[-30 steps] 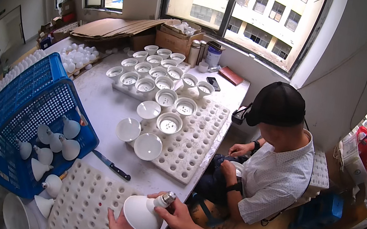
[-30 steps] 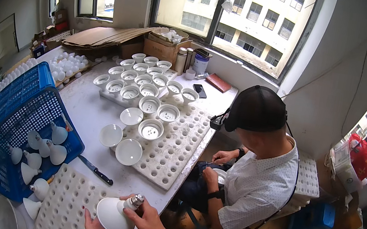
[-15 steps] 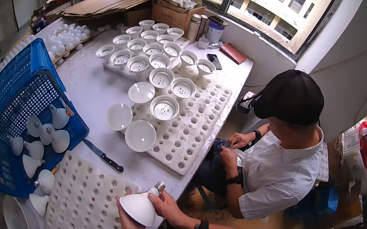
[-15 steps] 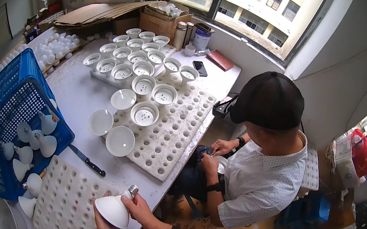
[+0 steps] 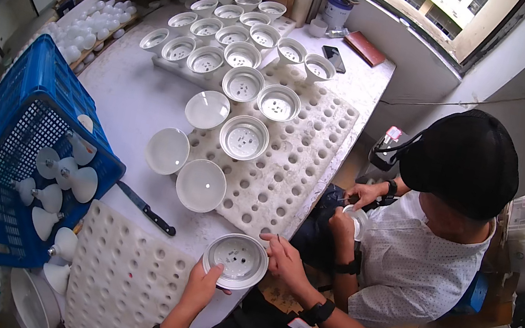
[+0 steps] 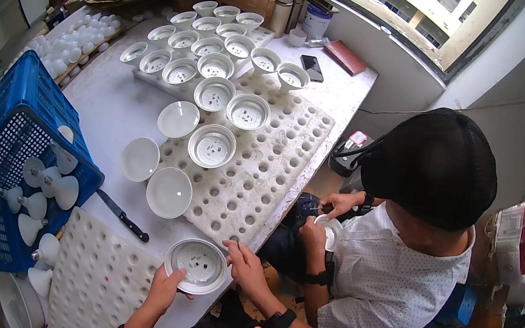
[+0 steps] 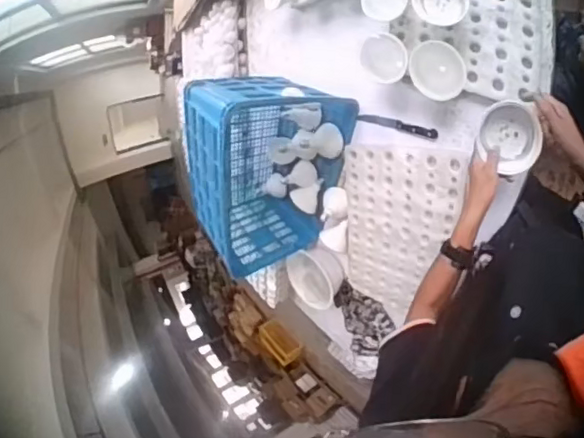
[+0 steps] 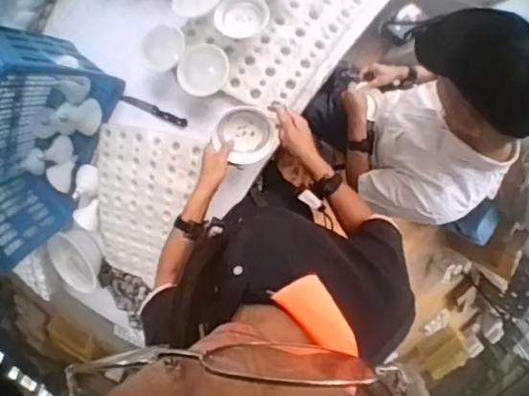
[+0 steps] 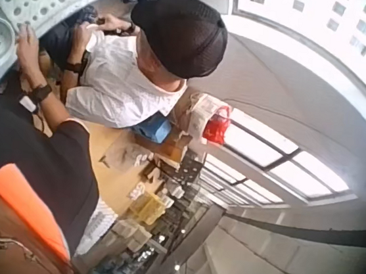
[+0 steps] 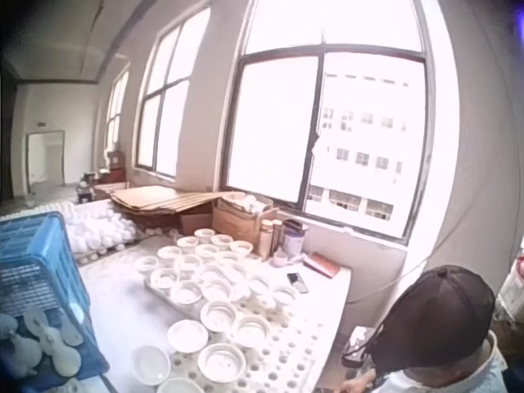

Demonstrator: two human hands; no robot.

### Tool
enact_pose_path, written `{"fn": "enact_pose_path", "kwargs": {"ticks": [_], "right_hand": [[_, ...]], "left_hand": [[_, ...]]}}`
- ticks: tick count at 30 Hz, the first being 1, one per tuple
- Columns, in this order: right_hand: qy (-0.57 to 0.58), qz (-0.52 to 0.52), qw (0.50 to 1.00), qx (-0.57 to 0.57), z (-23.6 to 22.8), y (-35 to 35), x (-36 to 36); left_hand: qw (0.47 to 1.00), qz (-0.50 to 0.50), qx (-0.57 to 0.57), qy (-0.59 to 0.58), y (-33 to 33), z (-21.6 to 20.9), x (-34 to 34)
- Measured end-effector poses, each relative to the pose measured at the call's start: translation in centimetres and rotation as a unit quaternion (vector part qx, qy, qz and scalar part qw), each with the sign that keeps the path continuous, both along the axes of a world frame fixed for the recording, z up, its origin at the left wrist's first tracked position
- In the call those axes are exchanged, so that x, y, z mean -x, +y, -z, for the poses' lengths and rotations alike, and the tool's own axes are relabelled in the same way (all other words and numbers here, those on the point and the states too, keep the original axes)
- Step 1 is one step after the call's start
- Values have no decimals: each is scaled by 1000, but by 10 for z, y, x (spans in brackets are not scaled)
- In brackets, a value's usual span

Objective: Manually assemble and inspect LED lamp components at a workbench.

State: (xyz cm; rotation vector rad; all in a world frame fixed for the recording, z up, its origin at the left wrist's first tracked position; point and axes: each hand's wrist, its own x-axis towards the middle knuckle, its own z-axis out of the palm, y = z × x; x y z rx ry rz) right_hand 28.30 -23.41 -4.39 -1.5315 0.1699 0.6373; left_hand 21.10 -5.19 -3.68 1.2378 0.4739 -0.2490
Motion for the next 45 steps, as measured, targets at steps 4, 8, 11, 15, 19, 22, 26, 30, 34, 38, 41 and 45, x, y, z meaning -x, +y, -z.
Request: {"fn": "enact_pose_path", "kwargs": {"ticks": [4,8,11,15,19,22,26,30,34,38,41,45], "right_hand": [[-180,-19,976,120,8,0,-35],[-272,-101,927,237,14,1,-60],[-181,-148,933,272,32,2,-79],[-161,-109,959,206,65,-6,-86],[-140,-125,960,206,73,-10,-85],[-101,-250,934,236,56,-7,-96],[-64,-211,949,225,33,-5,-111],[-49,-129,972,188,43,-3,-125],[-136,-118,965,190,39,6,-136],[-182,-86,960,196,52,4,-135],[-232,-60,952,192,42,9,-139],[-280,-15,945,170,26,14,-140]], "left_hand": [[1000,-6,6,8,-12,22,-36],[999,-14,-6,37,-17,33,-67],[997,-12,-26,69,-18,56,-81],[957,34,-285,-45,-26,76,-90],[974,33,-225,18,-24,81,-93],[998,41,-21,52,-1,115,-73],[990,78,-5,119,14,94,-79],[974,67,9,218,11,54,-92],[956,186,-61,220,14,38,-90],[950,205,-206,110,23,35,-73],[963,122,-136,196,25,28,-61],[952,119,-200,199,33,29,-42]]}}
